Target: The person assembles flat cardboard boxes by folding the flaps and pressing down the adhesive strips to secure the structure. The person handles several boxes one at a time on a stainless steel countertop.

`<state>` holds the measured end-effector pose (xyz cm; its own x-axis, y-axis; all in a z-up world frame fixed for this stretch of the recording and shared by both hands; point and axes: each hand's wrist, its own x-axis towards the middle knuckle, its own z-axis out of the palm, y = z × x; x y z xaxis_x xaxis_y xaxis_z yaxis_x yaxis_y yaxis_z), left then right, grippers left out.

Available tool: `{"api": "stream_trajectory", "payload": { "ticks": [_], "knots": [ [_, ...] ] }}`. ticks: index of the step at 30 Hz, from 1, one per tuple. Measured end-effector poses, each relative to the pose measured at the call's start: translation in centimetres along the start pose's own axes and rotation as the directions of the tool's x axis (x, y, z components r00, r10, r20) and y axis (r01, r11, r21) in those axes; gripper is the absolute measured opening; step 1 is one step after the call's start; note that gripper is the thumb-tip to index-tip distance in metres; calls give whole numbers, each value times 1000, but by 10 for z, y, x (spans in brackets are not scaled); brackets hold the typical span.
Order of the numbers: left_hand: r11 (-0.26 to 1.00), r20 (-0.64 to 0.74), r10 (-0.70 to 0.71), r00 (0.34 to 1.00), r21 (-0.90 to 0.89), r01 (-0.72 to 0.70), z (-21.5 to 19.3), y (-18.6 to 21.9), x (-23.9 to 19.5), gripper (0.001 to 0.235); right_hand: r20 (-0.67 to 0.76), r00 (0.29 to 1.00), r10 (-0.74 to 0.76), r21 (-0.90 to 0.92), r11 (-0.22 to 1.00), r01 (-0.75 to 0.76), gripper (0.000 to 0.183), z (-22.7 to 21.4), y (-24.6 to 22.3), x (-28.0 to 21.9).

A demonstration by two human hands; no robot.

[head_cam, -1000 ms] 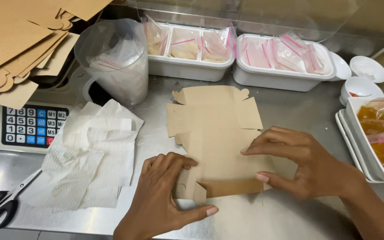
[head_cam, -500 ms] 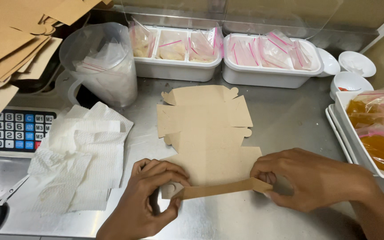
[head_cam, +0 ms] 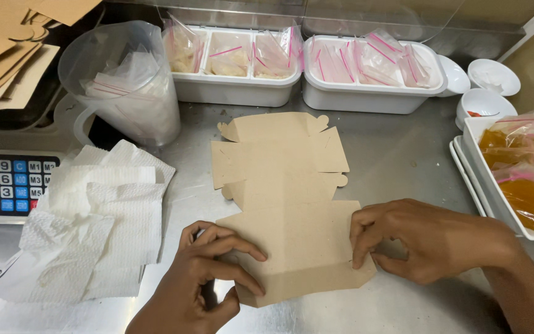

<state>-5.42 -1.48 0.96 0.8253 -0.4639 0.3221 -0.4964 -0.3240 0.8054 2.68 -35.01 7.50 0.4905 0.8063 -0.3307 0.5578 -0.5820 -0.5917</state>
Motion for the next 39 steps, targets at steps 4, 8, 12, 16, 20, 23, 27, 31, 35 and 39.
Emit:
{"api": "stream_trajectory", "payload": {
  "ticks": [4, 8, 12, 16, 20, 23, 27, 31, 35, 39],
  "knots": [
    [998, 28, 50, 998, 28, -51, 1, -4, 1, 29, 25, 1000, 1, -9, 1000, -1, 31, 3, 4, 1],
    [993, 54, 108, 993, 41, -110, 5, -13, 0, 39, 45, 998, 34, 23, 999, -35, 28, -3, 6, -1],
    [991, -4, 66, 998, 115, -65, 11, -11, 2, 28, 23, 868, 497, -145, 860, -489, 12, -12, 3, 2],
    [986, -17, 74, 997, 149, -71, 16, -19, 0, 24, -83, 757, 648, -96, 751, -653, 39, -16, 9, 4],
    [970, -16, 93, 996, 225, -88, 18, -25, 1, 27, -134, 766, 629, -64, 766, -640, 41, -12, 16, 4],
    [960, -19, 111, 994, 262, -103, 18, -25, 1, 28, -135, 782, 608, -49, 784, -619, 26, -14, 10, 7],
    [957, -8, 98, 995, 274, -92, 18, -24, 0, 31, -172, 815, 554, 186, 830, -525, 18, -9, 24, 8],
    [948, -11, 112, 994, 302, -104, 18, -27, 4, 29, -128, 869, 478, 553, 762, -337, 32, -13, 25, 10],
    [966, 84, 38, 996, 252, -58, 6, -18, 21, 25, -58, 837, 545, 638, 665, -388, 36, -12, 14, 18],
    [940, 187, -79, 979, 341, 11, -1, -10, 45, 34, -110, 916, 386, 717, 669, -196, 33, 2, 19, 25]
  ]
}}
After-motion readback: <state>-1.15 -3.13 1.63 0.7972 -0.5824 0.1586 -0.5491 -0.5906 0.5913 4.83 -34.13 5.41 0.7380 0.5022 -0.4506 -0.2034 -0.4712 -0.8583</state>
